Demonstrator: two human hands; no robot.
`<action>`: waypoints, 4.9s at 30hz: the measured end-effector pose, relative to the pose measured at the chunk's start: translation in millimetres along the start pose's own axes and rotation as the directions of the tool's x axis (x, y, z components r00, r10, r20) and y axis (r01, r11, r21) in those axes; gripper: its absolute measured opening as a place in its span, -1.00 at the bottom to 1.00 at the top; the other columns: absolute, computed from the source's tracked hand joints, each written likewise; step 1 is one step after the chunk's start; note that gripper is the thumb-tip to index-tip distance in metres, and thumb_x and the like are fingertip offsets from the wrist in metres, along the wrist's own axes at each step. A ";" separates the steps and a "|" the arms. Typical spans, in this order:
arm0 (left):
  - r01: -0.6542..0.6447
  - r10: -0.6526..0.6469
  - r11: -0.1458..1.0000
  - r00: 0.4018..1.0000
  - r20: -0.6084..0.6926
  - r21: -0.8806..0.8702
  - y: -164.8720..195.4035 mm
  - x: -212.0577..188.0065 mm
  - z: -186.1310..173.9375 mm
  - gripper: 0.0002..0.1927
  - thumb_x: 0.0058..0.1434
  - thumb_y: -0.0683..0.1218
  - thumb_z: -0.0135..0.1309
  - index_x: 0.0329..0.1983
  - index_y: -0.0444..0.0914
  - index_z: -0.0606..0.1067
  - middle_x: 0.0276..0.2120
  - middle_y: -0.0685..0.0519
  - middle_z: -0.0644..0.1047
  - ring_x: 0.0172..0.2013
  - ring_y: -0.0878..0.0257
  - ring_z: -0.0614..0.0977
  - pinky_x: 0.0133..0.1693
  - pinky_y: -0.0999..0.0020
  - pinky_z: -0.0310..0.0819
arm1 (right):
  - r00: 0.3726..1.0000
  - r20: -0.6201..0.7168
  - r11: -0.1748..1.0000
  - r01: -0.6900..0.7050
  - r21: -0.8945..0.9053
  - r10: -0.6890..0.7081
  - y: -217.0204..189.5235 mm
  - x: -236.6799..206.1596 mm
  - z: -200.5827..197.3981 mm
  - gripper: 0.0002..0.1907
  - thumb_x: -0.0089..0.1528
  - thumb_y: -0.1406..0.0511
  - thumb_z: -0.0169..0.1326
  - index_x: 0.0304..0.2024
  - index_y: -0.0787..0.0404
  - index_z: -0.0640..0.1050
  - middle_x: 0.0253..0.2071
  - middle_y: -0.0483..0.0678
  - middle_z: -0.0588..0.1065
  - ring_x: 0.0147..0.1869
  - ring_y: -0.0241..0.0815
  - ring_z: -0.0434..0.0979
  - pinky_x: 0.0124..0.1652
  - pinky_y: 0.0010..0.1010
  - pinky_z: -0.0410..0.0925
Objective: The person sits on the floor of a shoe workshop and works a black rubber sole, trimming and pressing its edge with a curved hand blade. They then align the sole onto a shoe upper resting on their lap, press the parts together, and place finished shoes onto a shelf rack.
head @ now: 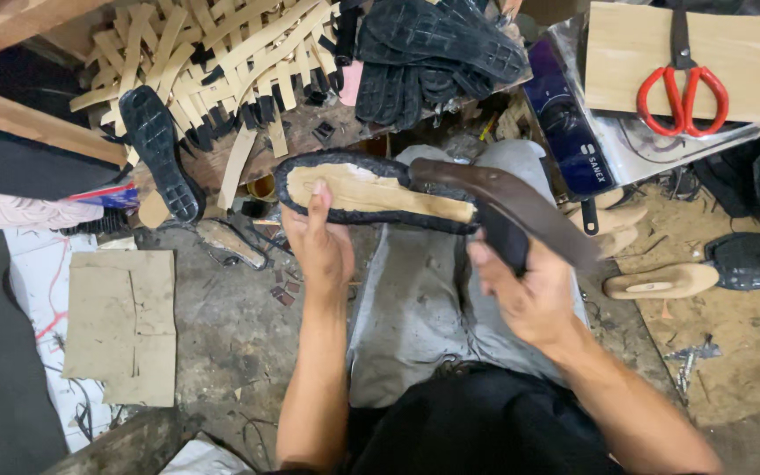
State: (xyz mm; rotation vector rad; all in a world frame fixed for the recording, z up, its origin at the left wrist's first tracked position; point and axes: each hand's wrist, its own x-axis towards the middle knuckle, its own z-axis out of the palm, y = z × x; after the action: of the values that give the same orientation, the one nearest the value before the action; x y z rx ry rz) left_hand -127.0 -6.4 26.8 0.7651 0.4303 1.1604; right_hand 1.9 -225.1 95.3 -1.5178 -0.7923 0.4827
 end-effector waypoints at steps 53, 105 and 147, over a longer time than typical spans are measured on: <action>-0.021 0.021 1.000 0.968 -0.249 0.000 11.1 18.8 -15.8 -0.61 0.31 -0.28 0.07 0.20 -0.27 0.36 -0.02 0.04 0.54 0.00 0.25 0.56 0.11 0.24 0.47 | 0.971 -0.106 0.976 0.212 -0.046 -0.215 51.3 -39.8 -2.7 -0.77 0.37 0.24 0.13 -0.08 0.29 0.48 -0.32 -0.05 0.51 -0.35 -0.25 0.52 -0.30 -0.40 0.42; 0.333 -0.302 0.943 0.881 0.364 -0.023 24.7 -18.0 96.9 -0.38 0.39 -0.12 0.12 0.46 -0.26 0.22 0.20 -0.04 0.46 0.16 0.17 0.51 0.23 0.15 0.41 | 0.807 0.518 0.339 -0.589 0.733 0.284 11.5 -34.3 -30.4 -0.36 0.23 0.12 0.15 0.26 0.34 0.40 0.12 0.16 0.54 0.16 0.07 0.59 0.10 -0.10 0.42; -0.307 0.138 0.452 0.952 0.275 0.838 16.8 11.3 16.4 -0.65 0.36 -0.10 0.13 0.18 -0.30 0.53 0.15 -0.15 0.52 0.19 -0.02 0.54 0.23 0.19 0.36 | 0.961 -0.214 0.985 -0.163 0.059 0.172 62.7 -18.6 -27.3 -0.69 0.46 0.35 -0.02 0.22 0.35 0.44 0.02 0.01 0.52 -0.04 -0.26 0.52 0.03 -0.43 0.41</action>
State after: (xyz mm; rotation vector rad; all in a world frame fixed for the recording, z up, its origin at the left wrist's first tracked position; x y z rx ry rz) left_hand -123.0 2.2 51.0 1.8828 0.8269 1.0581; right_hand 21.0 -255.4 34.0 -1.5764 -0.4822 0.4444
